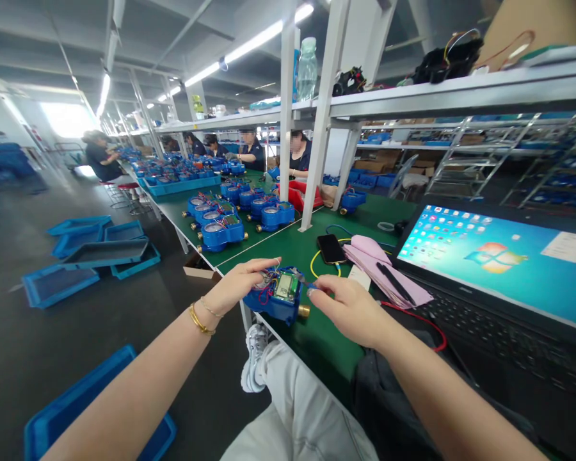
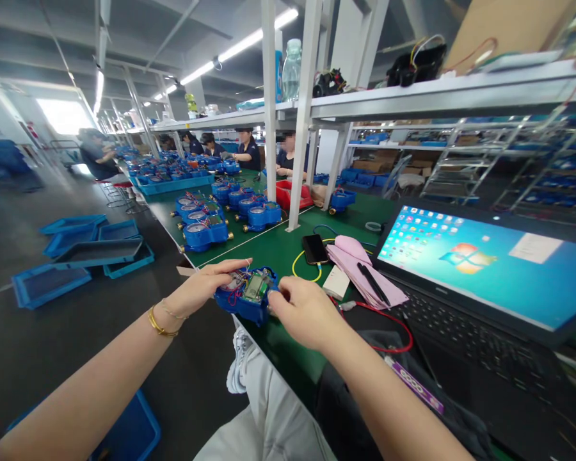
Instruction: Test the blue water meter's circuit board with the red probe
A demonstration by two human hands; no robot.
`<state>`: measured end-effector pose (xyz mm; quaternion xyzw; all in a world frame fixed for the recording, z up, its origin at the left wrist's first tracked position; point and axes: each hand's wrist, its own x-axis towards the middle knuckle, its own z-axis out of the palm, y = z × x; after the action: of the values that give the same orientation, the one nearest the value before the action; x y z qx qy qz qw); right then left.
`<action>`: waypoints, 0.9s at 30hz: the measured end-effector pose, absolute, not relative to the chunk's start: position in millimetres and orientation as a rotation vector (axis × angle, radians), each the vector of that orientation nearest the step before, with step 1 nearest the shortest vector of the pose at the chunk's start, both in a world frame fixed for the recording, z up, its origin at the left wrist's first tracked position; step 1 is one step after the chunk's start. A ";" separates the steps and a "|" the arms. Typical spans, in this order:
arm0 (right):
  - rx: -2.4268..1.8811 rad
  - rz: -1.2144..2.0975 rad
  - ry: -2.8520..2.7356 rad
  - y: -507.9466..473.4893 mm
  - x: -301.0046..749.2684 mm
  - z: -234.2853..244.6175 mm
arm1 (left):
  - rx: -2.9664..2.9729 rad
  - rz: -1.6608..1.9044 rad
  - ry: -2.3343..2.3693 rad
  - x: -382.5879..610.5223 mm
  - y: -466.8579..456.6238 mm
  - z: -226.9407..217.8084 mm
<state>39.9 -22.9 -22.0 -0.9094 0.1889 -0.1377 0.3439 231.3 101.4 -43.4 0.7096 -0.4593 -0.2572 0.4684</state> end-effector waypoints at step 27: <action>-3.042 -0.301 0.592 -2.2 69.4 -11.2 | 1.649 -0.578 -1.205 239.2 102.2 -55.0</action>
<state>69.4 -2.2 -11.2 -0.9769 0.1902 -0.0965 0.0137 239.2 102.2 -55.0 0.6782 -0.4955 -0.2379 0.4877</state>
